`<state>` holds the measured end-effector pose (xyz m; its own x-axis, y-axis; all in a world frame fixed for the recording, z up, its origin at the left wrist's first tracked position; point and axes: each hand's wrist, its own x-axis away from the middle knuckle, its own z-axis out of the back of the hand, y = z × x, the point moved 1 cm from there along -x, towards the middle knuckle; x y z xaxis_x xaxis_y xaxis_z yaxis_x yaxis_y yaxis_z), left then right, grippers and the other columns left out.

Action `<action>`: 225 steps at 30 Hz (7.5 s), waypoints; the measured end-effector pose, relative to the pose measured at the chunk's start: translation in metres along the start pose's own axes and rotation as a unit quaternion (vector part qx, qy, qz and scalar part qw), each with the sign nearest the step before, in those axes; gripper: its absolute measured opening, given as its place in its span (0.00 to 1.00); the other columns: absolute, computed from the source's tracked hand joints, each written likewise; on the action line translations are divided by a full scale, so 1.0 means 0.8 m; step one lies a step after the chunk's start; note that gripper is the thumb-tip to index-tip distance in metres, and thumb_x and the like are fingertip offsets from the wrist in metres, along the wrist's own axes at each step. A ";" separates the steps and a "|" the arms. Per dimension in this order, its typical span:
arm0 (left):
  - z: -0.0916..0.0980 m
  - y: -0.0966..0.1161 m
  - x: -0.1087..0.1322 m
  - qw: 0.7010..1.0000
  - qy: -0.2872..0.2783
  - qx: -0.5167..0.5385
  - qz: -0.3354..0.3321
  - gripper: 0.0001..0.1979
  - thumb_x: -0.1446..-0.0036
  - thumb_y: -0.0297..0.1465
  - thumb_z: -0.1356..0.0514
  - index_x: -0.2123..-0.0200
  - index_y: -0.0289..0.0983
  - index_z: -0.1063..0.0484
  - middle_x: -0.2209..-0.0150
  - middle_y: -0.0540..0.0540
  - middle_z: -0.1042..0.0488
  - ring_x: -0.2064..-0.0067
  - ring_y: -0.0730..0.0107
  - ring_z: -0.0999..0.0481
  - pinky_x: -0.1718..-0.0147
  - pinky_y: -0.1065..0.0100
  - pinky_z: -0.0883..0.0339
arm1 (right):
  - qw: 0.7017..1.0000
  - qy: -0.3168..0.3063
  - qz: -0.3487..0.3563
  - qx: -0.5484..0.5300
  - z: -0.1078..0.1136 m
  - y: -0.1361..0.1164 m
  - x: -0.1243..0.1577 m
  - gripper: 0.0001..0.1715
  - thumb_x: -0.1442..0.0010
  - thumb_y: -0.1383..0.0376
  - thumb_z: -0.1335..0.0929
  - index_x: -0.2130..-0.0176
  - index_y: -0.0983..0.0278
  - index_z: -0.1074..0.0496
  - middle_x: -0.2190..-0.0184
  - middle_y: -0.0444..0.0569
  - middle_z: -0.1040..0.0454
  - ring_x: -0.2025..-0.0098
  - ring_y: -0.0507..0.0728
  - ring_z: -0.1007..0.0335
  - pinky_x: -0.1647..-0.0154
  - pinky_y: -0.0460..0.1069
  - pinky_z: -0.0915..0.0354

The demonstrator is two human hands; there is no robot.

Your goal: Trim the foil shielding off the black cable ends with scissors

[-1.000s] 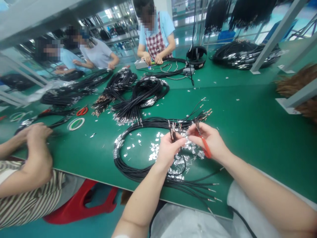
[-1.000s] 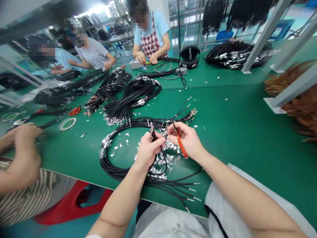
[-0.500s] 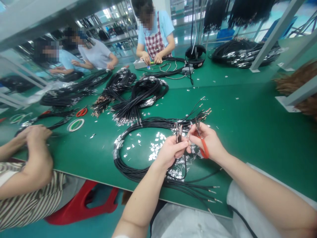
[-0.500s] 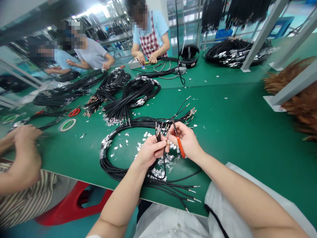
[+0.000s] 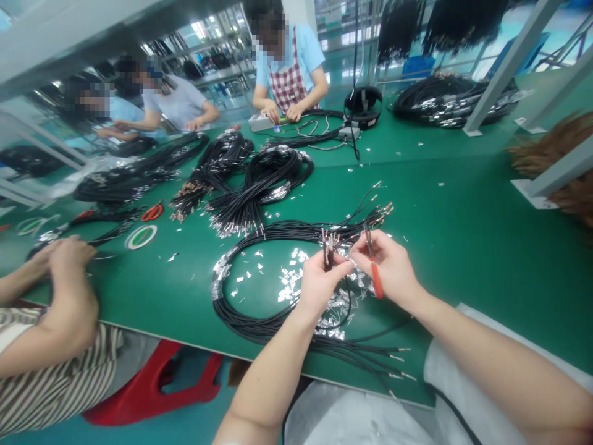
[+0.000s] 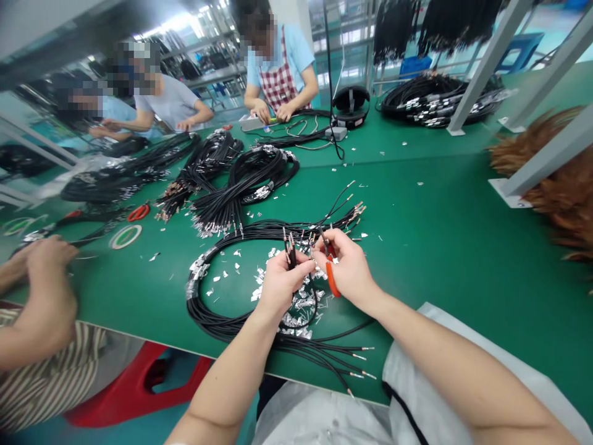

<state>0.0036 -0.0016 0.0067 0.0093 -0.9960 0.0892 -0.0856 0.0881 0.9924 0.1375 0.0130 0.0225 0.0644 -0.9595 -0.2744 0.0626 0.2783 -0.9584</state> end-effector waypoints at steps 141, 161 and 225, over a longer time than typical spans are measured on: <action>-0.009 -0.004 0.002 0.999 0.016 -0.014 -0.044 0.10 0.50 0.33 0.38 0.73 0.37 0.39 0.82 0.57 0.39 0.84 0.82 0.43 0.85 0.77 0.49 | 0.984 0.014 -0.070 -0.164 -0.010 0.002 0.001 0.15 0.54 0.66 0.27 0.68 0.62 0.37 0.73 0.40 0.32 0.70 0.50 0.34 0.64 0.48 0.36; 0.007 0.017 -0.006 0.984 -0.020 0.173 0.022 0.12 0.52 0.36 0.37 0.74 0.34 0.36 0.82 0.55 0.37 0.86 0.85 0.43 0.87 0.78 0.52 | 0.947 -0.153 0.042 0.279 0.012 0.009 -0.005 0.17 0.52 0.54 0.29 0.67 0.62 0.31 0.78 0.42 0.32 0.77 0.51 0.40 0.75 0.46 0.46; 0.002 0.002 -0.004 0.992 -0.035 0.108 -0.058 0.05 0.51 0.31 0.37 0.73 0.35 0.28 0.71 0.50 0.35 0.70 0.77 0.35 0.68 0.73 0.38 | 0.999 -0.008 -0.031 0.011 0.002 0.014 -0.005 0.07 0.51 0.67 0.31 0.72 0.63 0.35 0.76 0.41 0.34 0.74 0.50 0.38 0.71 0.47 0.41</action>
<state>0.0014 0.0015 0.0080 -0.0379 -0.9986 -0.0376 -0.3000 -0.0245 0.9536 0.1398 0.0199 0.0131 0.0753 -0.9741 -0.2130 0.0898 0.2194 -0.9715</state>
